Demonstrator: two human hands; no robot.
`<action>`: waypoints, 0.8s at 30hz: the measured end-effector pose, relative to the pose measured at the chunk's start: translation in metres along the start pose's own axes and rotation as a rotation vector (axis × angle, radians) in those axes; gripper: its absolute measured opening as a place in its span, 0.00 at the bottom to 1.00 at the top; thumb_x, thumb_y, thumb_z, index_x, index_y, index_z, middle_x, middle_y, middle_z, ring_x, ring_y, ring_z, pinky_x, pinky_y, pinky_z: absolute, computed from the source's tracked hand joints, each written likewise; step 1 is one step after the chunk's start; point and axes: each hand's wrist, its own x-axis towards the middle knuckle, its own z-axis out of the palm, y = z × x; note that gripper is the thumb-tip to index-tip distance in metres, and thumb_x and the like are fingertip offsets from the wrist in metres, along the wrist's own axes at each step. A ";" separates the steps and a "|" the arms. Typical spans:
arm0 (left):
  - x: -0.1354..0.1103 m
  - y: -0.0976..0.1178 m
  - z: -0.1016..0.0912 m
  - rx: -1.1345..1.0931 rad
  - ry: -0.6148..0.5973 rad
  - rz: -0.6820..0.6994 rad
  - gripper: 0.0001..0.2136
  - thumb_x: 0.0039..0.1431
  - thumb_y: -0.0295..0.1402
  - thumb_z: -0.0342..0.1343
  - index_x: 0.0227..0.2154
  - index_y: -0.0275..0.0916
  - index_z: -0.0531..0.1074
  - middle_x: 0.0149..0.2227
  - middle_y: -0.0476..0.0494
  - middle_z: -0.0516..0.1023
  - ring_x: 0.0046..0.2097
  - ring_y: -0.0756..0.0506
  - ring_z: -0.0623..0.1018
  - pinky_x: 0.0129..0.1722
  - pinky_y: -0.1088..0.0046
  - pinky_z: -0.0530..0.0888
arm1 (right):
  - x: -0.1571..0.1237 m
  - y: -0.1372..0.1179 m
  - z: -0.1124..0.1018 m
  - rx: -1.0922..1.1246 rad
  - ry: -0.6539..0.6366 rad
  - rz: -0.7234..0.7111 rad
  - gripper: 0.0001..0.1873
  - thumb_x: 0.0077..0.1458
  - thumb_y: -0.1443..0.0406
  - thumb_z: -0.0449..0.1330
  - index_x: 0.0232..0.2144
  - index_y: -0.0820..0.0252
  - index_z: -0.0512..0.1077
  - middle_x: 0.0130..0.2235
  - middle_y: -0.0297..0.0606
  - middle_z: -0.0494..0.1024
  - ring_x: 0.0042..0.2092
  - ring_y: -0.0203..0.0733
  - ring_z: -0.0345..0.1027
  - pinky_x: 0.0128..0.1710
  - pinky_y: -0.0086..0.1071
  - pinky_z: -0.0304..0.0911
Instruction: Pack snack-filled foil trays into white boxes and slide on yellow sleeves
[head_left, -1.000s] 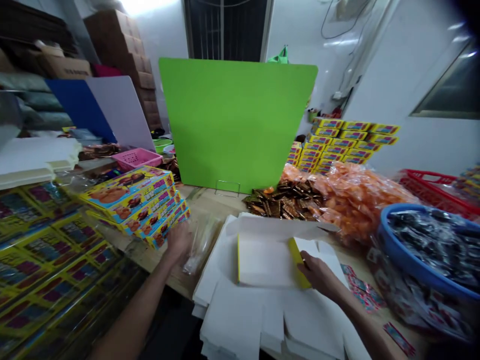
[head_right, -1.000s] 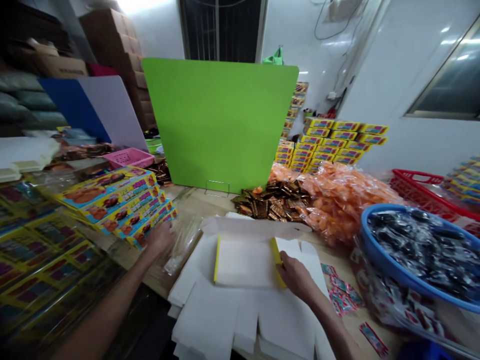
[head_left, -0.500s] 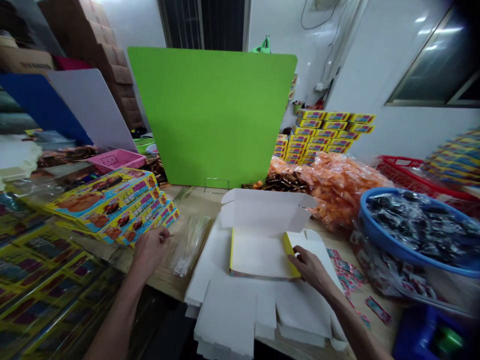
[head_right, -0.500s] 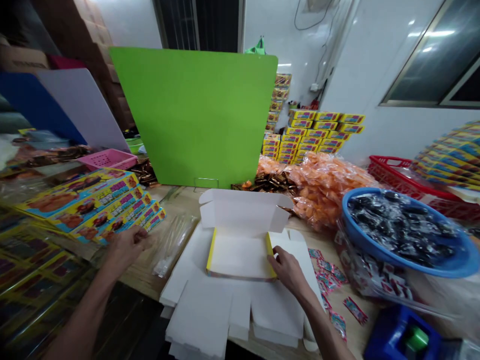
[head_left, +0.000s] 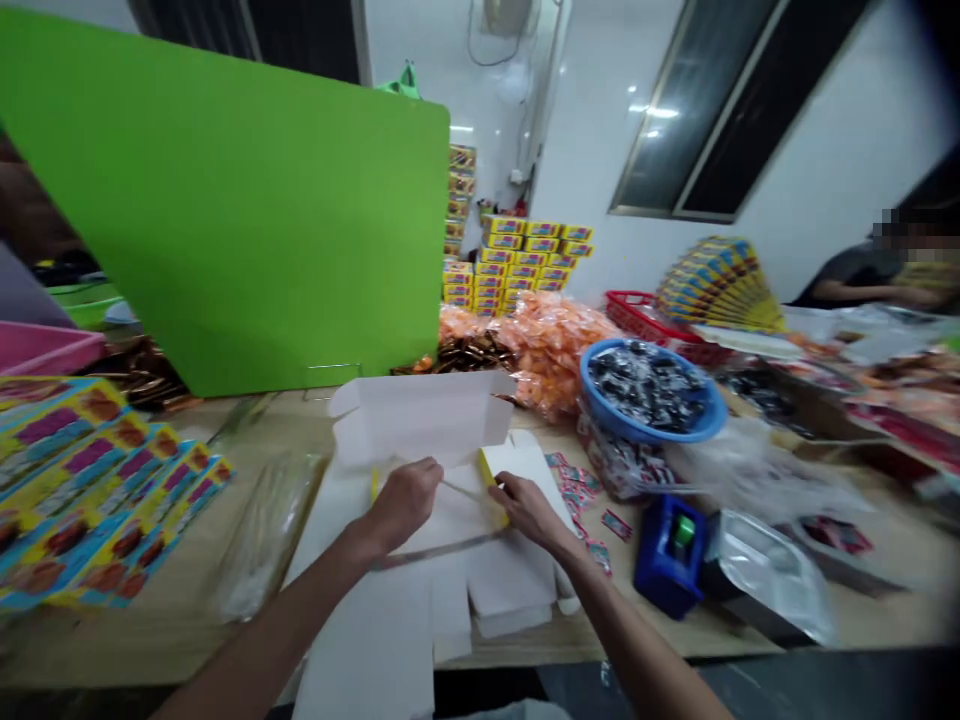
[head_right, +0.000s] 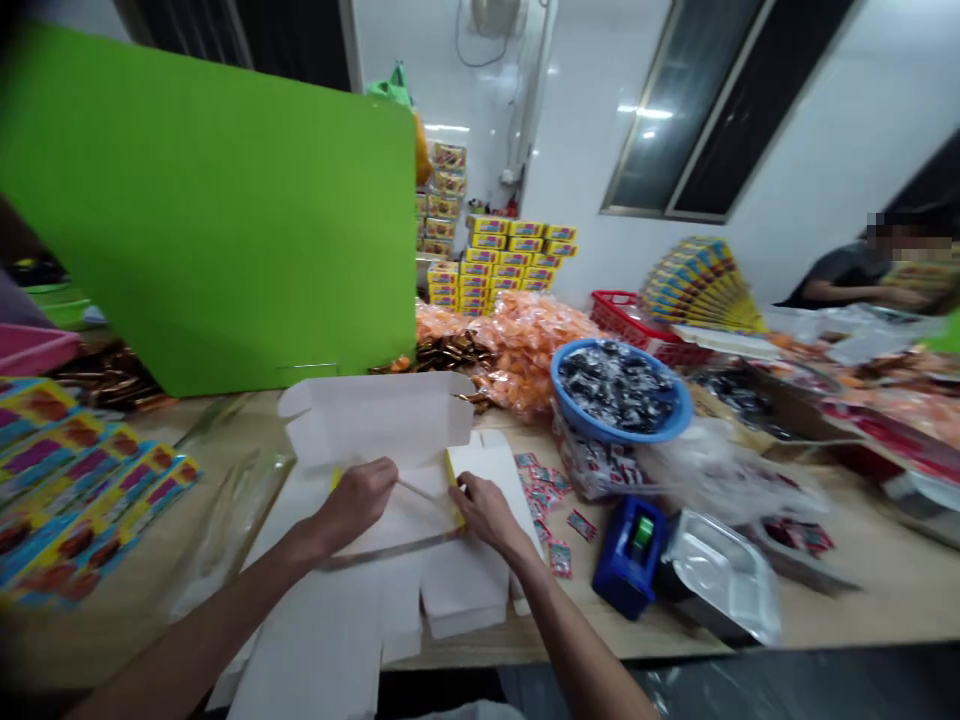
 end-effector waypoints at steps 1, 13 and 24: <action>0.004 -0.002 0.008 0.020 -0.028 -0.005 0.14 0.55 0.19 0.38 0.26 0.38 0.68 0.31 0.38 0.72 0.34 0.42 0.73 0.35 0.67 0.66 | -0.003 -0.001 -0.003 0.018 0.003 -0.001 0.10 0.57 0.64 0.51 0.29 0.60 0.71 0.27 0.37 0.74 0.28 0.37 0.63 0.28 0.27 0.49; 0.011 -0.032 0.049 0.145 -0.311 0.084 0.15 0.62 0.28 0.35 0.26 0.39 0.65 0.35 0.41 0.69 0.36 0.44 0.73 0.38 0.67 0.65 | -0.032 0.024 -0.035 -0.265 0.058 0.122 0.13 0.62 0.67 0.48 0.39 0.60 0.73 0.35 0.36 0.79 0.37 0.36 0.72 0.36 0.24 0.60; 0.006 -0.031 0.047 0.166 -0.337 0.037 0.13 0.61 0.30 0.36 0.33 0.38 0.67 0.40 0.38 0.70 0.41 0.41 0.73 0.41 0.62 0.66 | -0.039 0.090 -0.065 -0.793 -0.140 0.413 0.15 0.53 0.79 0.50 0.33 0.71 0.76 0.36 0.55 0.80 0.41 0.51 0.75 0.36 0.35 0.67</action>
